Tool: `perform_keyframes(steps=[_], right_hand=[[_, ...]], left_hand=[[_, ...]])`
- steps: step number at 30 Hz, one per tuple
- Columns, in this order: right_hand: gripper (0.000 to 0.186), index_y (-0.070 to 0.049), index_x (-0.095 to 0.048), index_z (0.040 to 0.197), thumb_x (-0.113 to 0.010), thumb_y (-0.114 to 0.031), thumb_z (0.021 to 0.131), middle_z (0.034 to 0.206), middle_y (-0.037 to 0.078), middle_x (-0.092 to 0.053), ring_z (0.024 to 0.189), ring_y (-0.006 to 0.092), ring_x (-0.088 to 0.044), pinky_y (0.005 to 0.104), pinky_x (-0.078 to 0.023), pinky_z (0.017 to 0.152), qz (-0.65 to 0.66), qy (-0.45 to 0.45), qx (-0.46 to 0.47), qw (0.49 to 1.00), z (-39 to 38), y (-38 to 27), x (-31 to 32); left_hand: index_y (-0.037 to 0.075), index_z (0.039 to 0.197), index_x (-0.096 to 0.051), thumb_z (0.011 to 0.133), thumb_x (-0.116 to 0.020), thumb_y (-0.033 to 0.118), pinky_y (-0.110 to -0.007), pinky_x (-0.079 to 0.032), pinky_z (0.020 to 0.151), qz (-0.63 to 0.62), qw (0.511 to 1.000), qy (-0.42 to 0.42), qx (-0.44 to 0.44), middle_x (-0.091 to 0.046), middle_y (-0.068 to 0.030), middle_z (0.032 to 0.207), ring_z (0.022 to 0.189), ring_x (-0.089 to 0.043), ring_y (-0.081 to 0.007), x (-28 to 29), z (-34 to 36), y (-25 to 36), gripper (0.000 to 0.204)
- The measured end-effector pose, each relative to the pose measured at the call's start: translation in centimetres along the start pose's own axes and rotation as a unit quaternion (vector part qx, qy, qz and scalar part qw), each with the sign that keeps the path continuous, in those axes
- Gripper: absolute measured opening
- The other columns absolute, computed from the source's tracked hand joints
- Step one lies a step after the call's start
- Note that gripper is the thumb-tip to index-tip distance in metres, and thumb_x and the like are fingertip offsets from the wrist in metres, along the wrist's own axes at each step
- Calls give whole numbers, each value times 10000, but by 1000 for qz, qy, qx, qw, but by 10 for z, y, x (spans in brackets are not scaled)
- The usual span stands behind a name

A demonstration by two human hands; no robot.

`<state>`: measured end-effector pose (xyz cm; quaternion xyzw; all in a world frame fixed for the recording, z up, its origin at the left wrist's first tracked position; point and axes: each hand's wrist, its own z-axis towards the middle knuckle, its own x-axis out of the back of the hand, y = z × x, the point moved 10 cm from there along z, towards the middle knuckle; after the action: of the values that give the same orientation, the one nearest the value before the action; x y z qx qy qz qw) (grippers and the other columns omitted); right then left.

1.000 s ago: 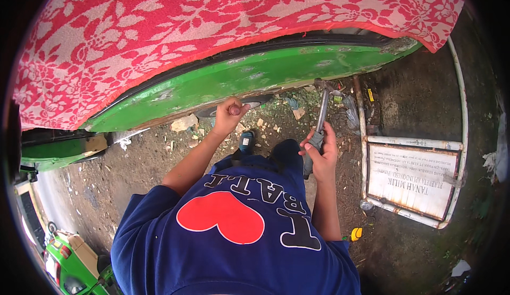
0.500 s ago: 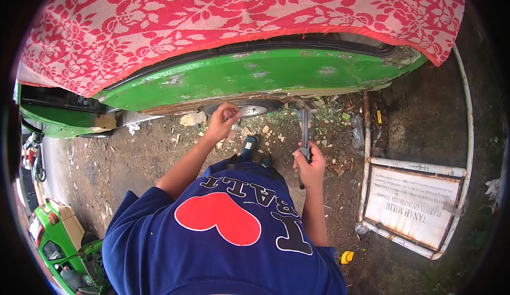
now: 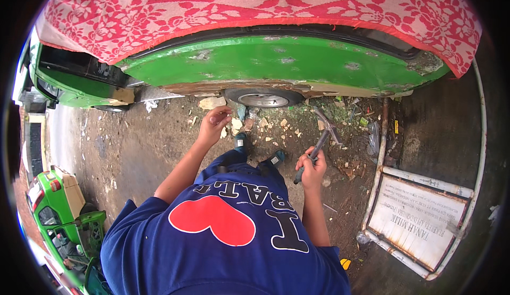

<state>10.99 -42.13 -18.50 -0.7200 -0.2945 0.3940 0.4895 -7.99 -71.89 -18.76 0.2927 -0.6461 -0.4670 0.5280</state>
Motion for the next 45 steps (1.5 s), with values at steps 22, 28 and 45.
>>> perform_keyframes(steps=[22, 28, 45], right_hand=[[164, -5, -537, 940, -581, -162, 959, 682, 36, -503, 537, 102, -490, 261, -441, 467, -101, 61, 48, 992, -40, 81, -278], [173, -7, -540, 921, -579, -171, 962, 689, 36, -510, 537, 98, -496, 256, -437, 461, -144, 31, 55, 988, -41, 77, -330], [176, -17, -530, 930, -566, -185, 970, 734, 37, -499, 560, 108, -506, 270, -454, 436, -88, -63, 19, 994, 5, 99, -361]], left_hand=[[35, 1033, -645, 888, -683, 166, -326, -507, 821, -61, 997, -42, -13, -683, -124, 963, 894, -658, -218, 264, -4, -177, 199], [8, 967, -661, 881, -693, 151, -311, -506, 791, -158, 987, -19, 31, -692, -100, 949, 843, -636, -167, 301, 2, -228, 169], [43, 1030, -652, 941, -610, 97, -241, -452, 761, -171, 980, 76, 64, -635, 8, 924, 847, -554, -71, 347, 12, -223, 112]])
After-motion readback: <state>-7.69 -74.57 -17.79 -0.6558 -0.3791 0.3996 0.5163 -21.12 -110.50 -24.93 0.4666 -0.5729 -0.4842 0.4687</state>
